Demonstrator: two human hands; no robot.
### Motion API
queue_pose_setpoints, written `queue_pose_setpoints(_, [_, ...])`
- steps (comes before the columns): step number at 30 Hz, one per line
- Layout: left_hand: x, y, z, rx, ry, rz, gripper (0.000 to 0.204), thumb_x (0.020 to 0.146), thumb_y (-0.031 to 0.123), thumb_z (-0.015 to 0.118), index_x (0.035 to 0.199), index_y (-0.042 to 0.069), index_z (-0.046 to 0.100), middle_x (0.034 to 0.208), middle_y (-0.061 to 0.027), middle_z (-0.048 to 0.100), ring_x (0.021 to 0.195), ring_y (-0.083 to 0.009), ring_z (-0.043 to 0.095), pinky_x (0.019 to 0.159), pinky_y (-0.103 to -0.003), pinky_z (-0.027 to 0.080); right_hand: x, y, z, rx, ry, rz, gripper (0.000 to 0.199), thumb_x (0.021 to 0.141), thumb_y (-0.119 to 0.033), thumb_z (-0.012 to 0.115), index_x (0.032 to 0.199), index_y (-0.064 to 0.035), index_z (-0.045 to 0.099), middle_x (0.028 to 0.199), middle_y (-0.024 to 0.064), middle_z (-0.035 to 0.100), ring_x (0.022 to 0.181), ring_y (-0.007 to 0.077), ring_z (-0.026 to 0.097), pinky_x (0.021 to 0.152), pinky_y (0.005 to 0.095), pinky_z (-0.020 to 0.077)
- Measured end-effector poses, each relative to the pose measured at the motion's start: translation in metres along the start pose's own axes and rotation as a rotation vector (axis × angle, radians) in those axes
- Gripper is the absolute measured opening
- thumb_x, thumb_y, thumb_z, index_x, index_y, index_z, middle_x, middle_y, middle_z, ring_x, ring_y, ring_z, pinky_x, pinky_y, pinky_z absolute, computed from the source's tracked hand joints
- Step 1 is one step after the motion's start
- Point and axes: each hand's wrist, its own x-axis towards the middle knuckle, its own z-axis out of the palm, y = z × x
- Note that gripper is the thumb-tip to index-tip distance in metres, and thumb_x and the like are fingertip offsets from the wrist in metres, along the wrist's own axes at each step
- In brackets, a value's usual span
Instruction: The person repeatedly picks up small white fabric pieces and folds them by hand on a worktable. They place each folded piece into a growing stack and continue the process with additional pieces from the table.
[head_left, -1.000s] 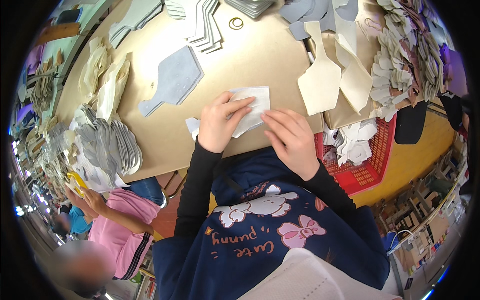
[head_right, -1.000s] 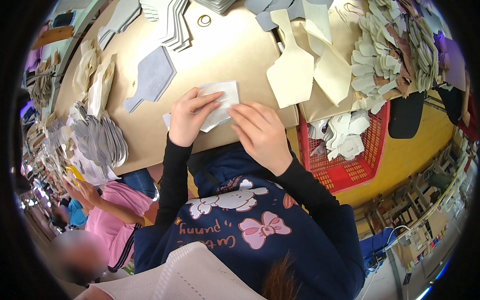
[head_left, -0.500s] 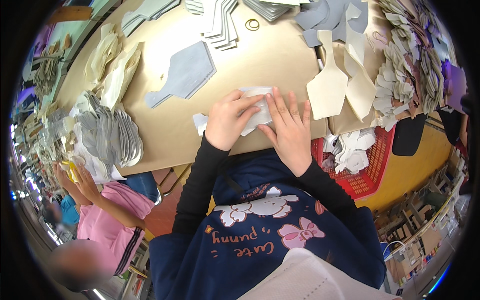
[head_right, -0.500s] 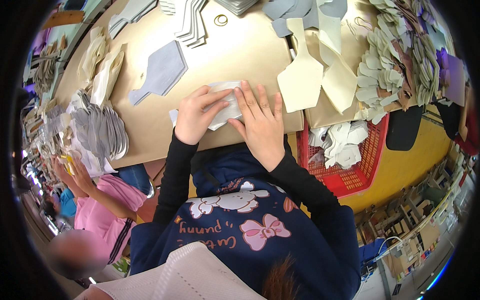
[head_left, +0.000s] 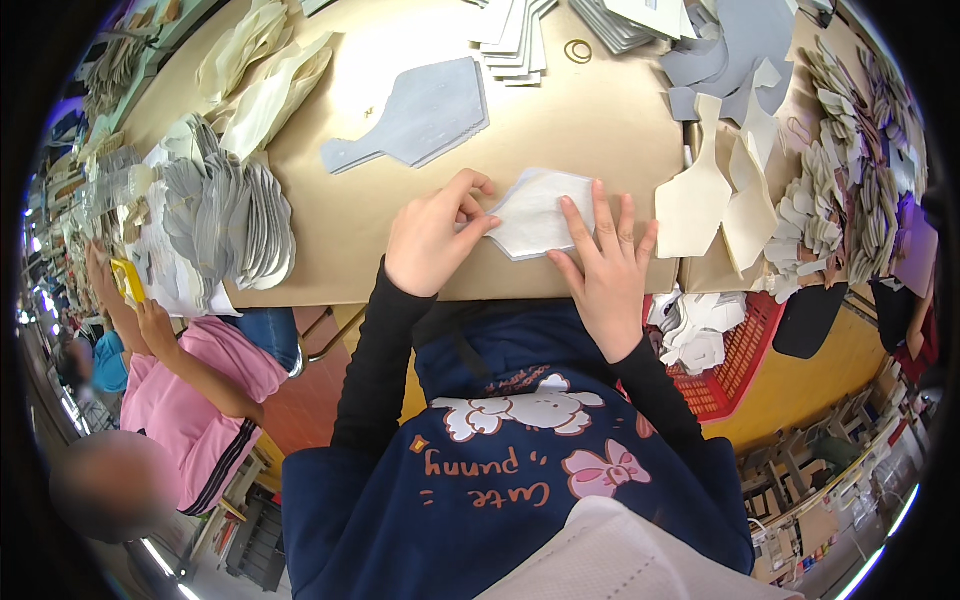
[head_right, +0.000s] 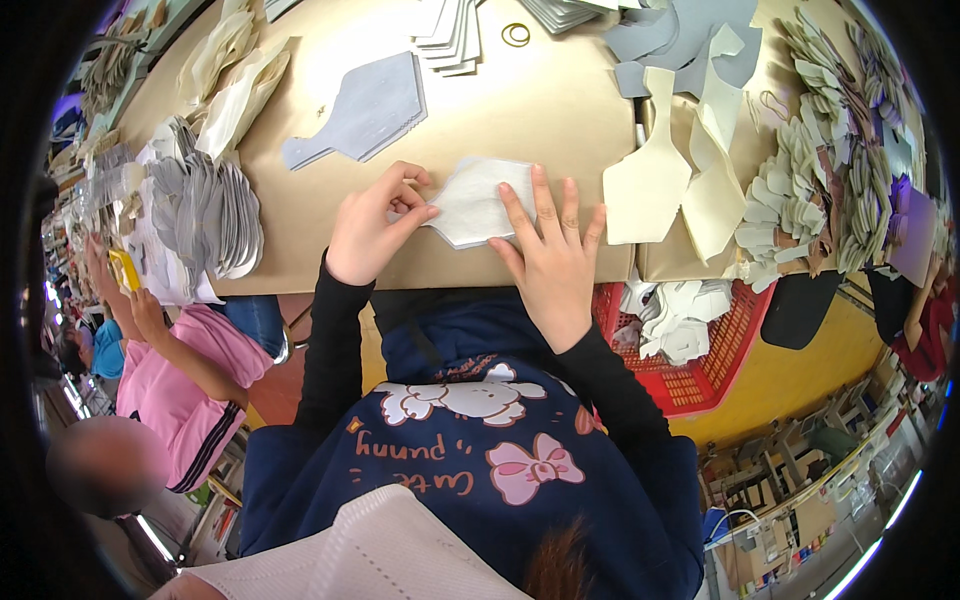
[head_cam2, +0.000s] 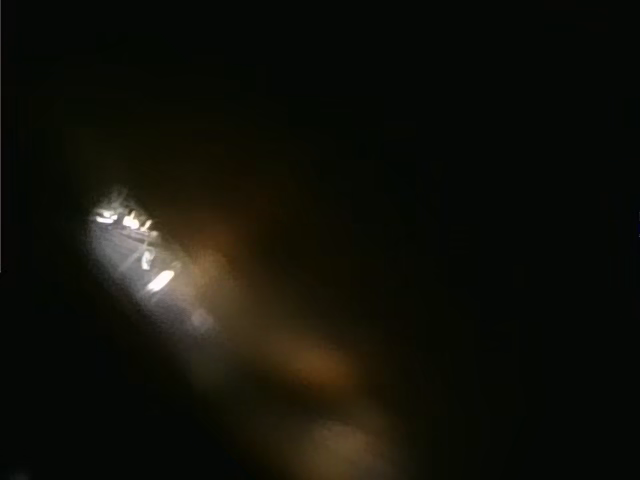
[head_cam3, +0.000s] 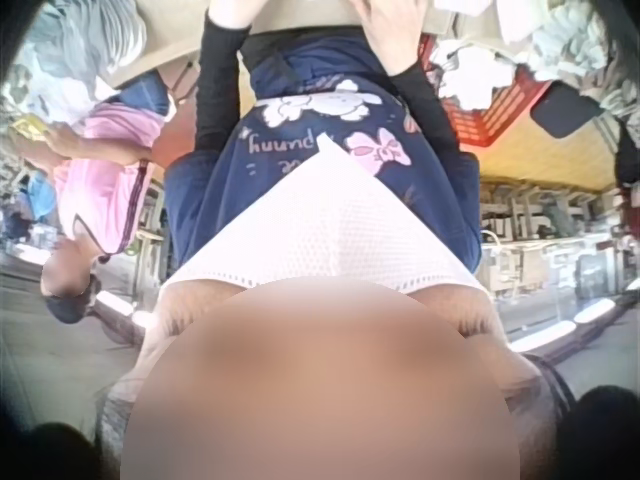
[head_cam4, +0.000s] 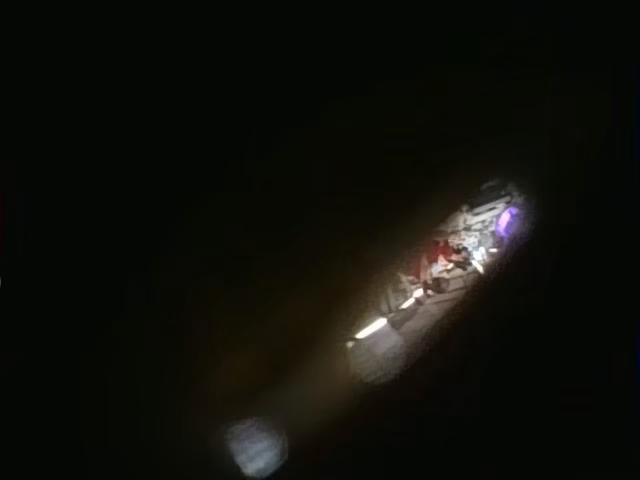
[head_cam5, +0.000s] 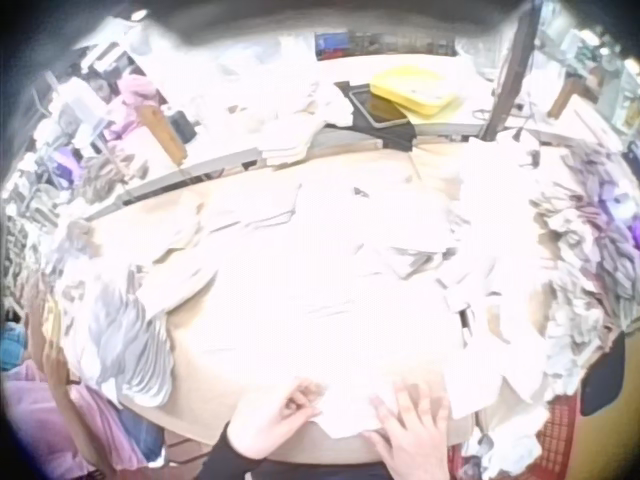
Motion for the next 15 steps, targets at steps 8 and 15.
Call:
queue_pose_setpoints(8, [0.007,0.003,-0.006,-0.038,-0.102,-0.063,0.032,0.084,0.015,0.075,0.110,0.010,0.058,0.072,-0.0075,0.070,0.070,-0.0270,0.069,0.064,-0.038,0.050,0.021,-0.020,0.002,0.159,0.015,-0.158,0.058,0.097,-0.034,0.061,0.150,-0.0114,0.049,0.159,0.0067,0.042,0.149,0.0276,0.035,0.122,0.0553,0.0167])
queue_pose_setpoints(15, [0.006,0.004,-0.010,-0.019,-0.159,-0.138,0.037,0.083,0.017,0.076,0.115,0.010,0.057,0.070,-0.0073,0.070,0.069,-0.0271,0.069,0.064,-0.039,0.050,0.033,-0.027,0.011,0.041,-0.021,-0.171,0.060,0.098,-0.039,0.058,0.152,-0.0161,0.047,0.160,0.0021,0.041,0.146,0.0187,0.039,0.121,0.0462,0.0244])
